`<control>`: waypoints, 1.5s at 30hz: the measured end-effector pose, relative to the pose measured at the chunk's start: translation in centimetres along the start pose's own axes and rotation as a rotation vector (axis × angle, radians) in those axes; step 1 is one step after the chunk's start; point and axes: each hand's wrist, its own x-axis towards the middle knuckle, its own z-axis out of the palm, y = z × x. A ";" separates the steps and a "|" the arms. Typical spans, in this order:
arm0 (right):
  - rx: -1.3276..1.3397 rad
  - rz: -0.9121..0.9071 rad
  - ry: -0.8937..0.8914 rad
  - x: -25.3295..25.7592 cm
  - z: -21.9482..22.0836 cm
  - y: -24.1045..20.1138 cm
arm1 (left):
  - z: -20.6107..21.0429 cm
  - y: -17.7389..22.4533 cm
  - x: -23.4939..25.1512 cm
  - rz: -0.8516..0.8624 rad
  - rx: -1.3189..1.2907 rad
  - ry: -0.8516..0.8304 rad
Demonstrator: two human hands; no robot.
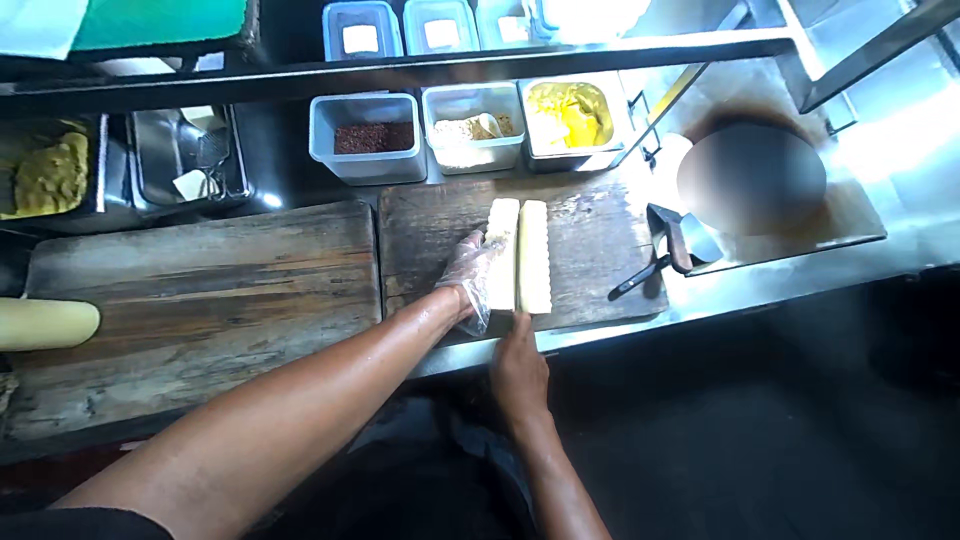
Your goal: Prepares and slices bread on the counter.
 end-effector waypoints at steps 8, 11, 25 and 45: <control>0.354 -0.236 0.221 -1.5 0.9 4.6 | -0.6 -0.5 0.6 0.102 0.166 0.021; 1.032 -0.085 0.062 -2.2 -2.5 6.2 | -3.3 -0.7 1.3 -0.082 -0.090 0.073; 0.587 -0.156 0.160 0.7 -3.1 12.2 | -2.5 0.9 -1.3 -0.260 -0.264 -0.114; -0.380 -0.999 -0.174 30.1 -5.1 -2.9 | -1.9 -4.8 -27.2 0.034 -0.639 0.835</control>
